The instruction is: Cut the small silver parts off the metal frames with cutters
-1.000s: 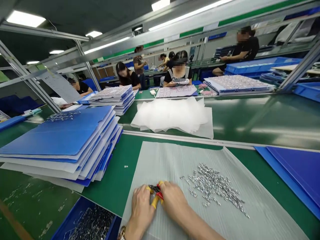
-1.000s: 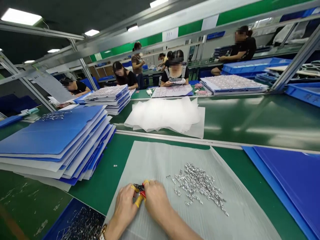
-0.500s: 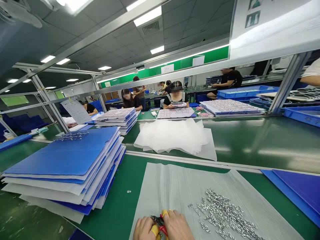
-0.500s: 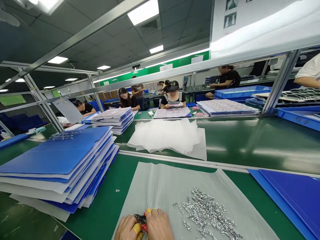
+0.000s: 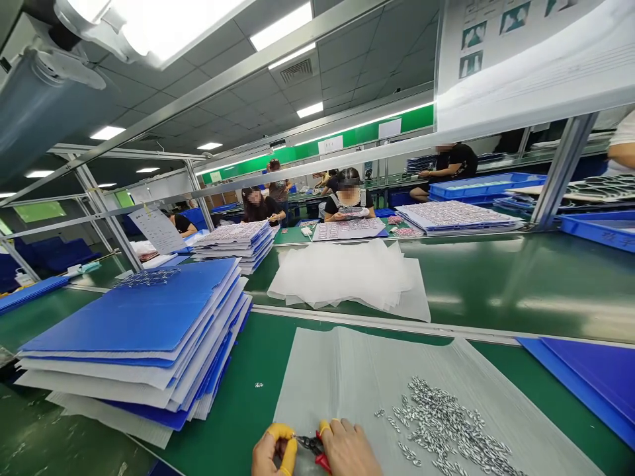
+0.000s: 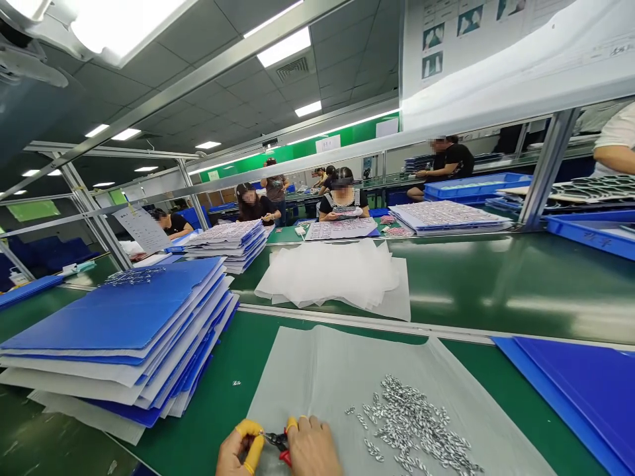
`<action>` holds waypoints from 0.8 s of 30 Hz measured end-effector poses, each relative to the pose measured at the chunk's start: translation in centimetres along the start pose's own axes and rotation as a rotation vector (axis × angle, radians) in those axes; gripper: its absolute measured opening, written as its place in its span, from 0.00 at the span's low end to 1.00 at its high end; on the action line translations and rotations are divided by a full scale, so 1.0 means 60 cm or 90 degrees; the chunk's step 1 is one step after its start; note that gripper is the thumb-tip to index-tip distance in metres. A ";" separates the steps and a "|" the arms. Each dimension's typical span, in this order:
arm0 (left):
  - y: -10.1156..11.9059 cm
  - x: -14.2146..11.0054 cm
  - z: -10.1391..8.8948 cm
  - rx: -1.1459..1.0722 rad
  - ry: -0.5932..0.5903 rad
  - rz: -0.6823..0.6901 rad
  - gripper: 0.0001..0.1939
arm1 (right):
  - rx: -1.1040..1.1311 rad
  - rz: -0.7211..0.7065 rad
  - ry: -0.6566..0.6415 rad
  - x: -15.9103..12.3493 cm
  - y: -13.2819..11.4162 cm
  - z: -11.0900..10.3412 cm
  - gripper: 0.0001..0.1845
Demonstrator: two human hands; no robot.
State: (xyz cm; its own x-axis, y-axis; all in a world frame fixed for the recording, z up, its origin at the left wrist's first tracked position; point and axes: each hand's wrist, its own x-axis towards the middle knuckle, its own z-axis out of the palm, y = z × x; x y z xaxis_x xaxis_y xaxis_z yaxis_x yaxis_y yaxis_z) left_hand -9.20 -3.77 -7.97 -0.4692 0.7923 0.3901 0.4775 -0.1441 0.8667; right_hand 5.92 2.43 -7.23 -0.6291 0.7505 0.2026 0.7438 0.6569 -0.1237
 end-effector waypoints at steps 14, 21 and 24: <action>0.037 0.027 -0.020 -0.220 0.002 -0.283 0.20 | 0.308 0.086 -0.058 -0.008 0.015 -0.065 0.11; 0.112 0.023 0.042 -0.267 -0.124 -0.313 0.12 | 0.677 0.259 0.022 -0.013 0.060 -0.102 0.13; 0.122 0.019 0.071 -0.287 -0.164 -0.326 0.11 | 0.743 0.310 0.029 -0.022 0.070 -0.095 0.15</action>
State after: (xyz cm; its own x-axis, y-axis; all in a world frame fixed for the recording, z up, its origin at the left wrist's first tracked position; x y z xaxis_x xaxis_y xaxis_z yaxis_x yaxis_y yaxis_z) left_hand -3.07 -1.37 -2.49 -0.3359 0.9319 -0.1367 -0.1338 0.0964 0.9863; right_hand 11.14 3.79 -2.45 -0.3216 0.9439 -0.0747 0.2390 0.0046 -0.9710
